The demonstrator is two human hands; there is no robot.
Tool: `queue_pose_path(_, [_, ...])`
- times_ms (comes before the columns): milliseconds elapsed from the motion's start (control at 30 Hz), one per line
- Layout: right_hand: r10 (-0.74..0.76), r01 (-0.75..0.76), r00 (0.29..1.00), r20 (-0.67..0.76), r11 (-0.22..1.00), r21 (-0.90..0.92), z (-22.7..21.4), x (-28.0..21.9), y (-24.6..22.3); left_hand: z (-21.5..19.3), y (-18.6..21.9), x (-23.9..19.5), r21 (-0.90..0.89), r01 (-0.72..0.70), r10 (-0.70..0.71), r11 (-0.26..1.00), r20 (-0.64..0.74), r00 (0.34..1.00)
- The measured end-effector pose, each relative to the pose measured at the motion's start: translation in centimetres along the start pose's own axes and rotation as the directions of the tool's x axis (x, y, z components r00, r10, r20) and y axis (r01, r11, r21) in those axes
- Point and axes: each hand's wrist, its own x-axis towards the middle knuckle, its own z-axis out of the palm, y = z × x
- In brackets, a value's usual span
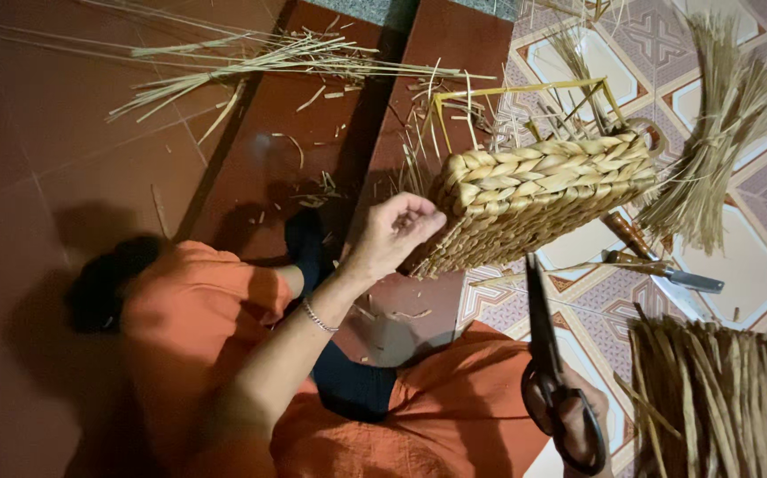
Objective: The person trims excess dried palm fibers from a woven basket using shears. They rotate the basket to access different sides and cut protruding strands flush with the frame.
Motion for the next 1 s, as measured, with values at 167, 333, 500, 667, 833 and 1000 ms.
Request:
queue_pose_path(167, [0.115,-0.118,0.991,0.063,0.991,0.060,0.5,0.0,0.3,1.4,-0.8,1.1,-0.087,-0.048,0.044,0.995,-0.048,0.998])
queue_pose_path(333, [0.154,-0.154,0.985,0.080,0.988,0.001,1.0,0.2,0.5,2.2,0.6,0.0,0.169,-0.330,0.353,0.929,-0.136,0.926])
queue_pose_path(500, [0.219,-0.217,0.974,0.064,0.976,-0.030,1.2,0.7,1.0,1.8,2.4,0.0,0.387,-0.442,0.503,0.809,-0.069,0.861])
queue_pose_path(667, [0.232,-0.232,0.969,0.083,0.973,-0.012,1.8,1.4,1.6,1.5,2.0,0.2,0.243,-0.310,0.336,0.919,-0.076,0.939])
queue_pose_path(833, [0.222,-0.224,0.956,0.192,0.975,-0.015,2.6,2.3,1.7,1.5,0.2,0.2,0.003,-0.247,0.246,0.969,-0.073,0.967])
queue_pose_path(1000, [0.341,-0.328,0.935,0.096,0.936,-0.128,4.2,3.4,1.2,1.3,-0.5,-0.4,-0.075,-0.191,0.183,0.979,-0.103,0.978])
